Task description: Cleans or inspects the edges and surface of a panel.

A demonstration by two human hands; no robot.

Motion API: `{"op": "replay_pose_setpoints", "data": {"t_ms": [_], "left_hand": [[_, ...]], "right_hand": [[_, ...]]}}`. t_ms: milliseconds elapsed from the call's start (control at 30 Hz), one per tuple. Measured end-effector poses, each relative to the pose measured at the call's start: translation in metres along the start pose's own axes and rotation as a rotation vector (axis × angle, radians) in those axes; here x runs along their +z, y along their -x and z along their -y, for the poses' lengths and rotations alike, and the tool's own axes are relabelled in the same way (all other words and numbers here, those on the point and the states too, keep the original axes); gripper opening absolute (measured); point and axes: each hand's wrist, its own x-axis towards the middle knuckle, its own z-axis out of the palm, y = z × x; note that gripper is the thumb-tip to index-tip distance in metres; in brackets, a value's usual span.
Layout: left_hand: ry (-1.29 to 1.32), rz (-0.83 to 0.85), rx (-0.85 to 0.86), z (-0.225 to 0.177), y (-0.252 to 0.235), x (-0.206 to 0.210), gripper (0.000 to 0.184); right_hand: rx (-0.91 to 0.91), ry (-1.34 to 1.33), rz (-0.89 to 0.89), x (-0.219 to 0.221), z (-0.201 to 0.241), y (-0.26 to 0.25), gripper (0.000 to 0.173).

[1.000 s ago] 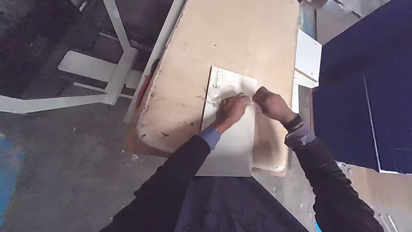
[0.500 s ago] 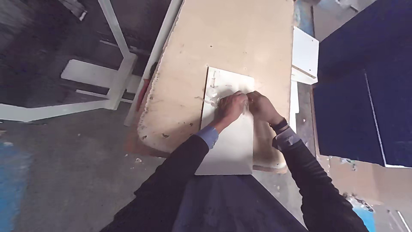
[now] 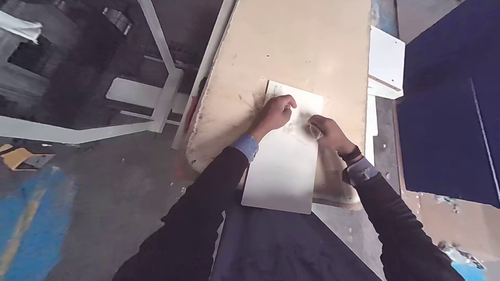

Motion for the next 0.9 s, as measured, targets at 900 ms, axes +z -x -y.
{"op": "replay_pose_setpoints", "data": {"t_ms": [900], "left_hand": [[-0.111,0.037,-0.005,-0.004,0.003,0.011,0.027]], "right_hand": [[0.056,-0.159,0.031,0.007,0.041,0.024,0.017]]}}
